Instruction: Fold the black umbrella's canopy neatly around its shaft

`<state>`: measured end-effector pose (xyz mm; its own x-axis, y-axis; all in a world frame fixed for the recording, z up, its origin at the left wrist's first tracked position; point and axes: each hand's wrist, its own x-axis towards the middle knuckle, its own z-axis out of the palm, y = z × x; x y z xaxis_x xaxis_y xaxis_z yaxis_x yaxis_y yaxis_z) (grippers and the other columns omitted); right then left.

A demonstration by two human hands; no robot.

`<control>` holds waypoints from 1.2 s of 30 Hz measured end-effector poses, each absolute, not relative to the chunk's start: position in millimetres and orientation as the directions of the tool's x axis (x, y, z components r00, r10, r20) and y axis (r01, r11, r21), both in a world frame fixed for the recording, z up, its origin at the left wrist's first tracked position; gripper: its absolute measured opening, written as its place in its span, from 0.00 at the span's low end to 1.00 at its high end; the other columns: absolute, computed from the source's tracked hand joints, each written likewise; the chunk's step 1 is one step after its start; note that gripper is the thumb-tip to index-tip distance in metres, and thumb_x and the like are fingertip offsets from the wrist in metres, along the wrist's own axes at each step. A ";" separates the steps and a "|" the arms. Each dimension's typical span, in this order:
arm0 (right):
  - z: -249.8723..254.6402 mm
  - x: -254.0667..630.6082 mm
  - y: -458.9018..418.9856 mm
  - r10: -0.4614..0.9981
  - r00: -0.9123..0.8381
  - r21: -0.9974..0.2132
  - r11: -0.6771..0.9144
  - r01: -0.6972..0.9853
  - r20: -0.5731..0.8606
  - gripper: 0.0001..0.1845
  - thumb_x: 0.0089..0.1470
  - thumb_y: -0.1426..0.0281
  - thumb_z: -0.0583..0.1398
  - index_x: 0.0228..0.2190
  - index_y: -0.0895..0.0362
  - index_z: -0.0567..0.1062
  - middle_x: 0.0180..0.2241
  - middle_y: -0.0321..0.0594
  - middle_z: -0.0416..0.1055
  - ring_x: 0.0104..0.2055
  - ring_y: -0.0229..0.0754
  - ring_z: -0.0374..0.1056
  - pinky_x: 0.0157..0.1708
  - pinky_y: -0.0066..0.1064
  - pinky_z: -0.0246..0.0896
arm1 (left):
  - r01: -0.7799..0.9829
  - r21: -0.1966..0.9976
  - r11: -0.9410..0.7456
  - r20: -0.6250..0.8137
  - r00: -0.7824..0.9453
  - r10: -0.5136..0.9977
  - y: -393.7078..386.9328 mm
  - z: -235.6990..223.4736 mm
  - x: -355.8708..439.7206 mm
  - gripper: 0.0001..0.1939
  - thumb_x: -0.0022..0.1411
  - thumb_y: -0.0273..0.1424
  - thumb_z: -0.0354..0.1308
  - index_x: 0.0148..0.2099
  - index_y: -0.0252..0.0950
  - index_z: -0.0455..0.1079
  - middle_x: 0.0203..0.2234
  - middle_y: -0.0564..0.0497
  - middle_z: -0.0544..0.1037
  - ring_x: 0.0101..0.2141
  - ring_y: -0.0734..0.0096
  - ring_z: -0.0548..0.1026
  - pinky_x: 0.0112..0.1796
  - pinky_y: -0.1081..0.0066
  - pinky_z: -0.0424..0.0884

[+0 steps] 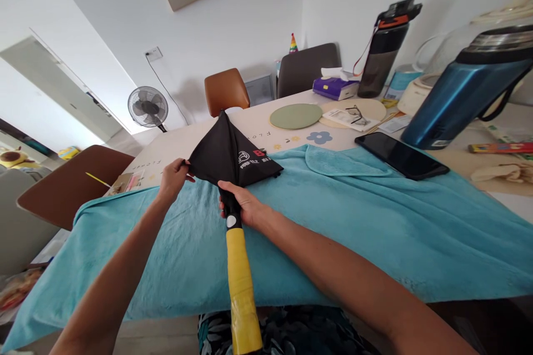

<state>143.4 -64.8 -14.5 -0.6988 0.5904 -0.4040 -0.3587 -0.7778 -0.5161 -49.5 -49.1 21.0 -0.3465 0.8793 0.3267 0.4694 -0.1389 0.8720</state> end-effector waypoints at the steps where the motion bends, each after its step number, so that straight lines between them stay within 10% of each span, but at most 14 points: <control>1: -14.6 143.3 -64.7 0.586 -0.703 -0.508 -0.782 -0.361 -0.403 0.13 0.47 0.64 0.60 0.24 0.58 0.62 0.17 0.31 0.62 0.15 0.34 0.60 0.13 0.27 0.59 | 0.450 0.884 -0.126 0.310 -0.363 0.879 -50.7 15.0 -53.3 0.07 0.43 0.24 0.47 0.26 0.33 0.66 0.16 0.56 0.68 0.18 0.76 0.69 0.18 0.75 0.69; 36: -24.4 137.3 -59.6 0.587 -0.679 -0.534 -0.780 -0.327 -0.442 0.04 0.47 0.78 0.56 0.26 0.62 0.63 0.17 0.37 0.67 0.21 0.40 0.69 0.20 0.33 0.68 | -0.053 0.928 -0.369 0.293 -0.512 0.807 -57.5 30.7 -33.6 0.06 0.40 0.26 0.59 0.25 0.34 0.64 0.27 0.54 0.73 0.28 0.77 0.69 0.26 0.78 0.66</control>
<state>137.3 -59.6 -24.4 -0.6785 0.5870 -0.4417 -0.3265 -0.7796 -0.5344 -33.6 -57.5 30.7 -0.5124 0.8074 0.2925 -0.0526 -0.3695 0.9277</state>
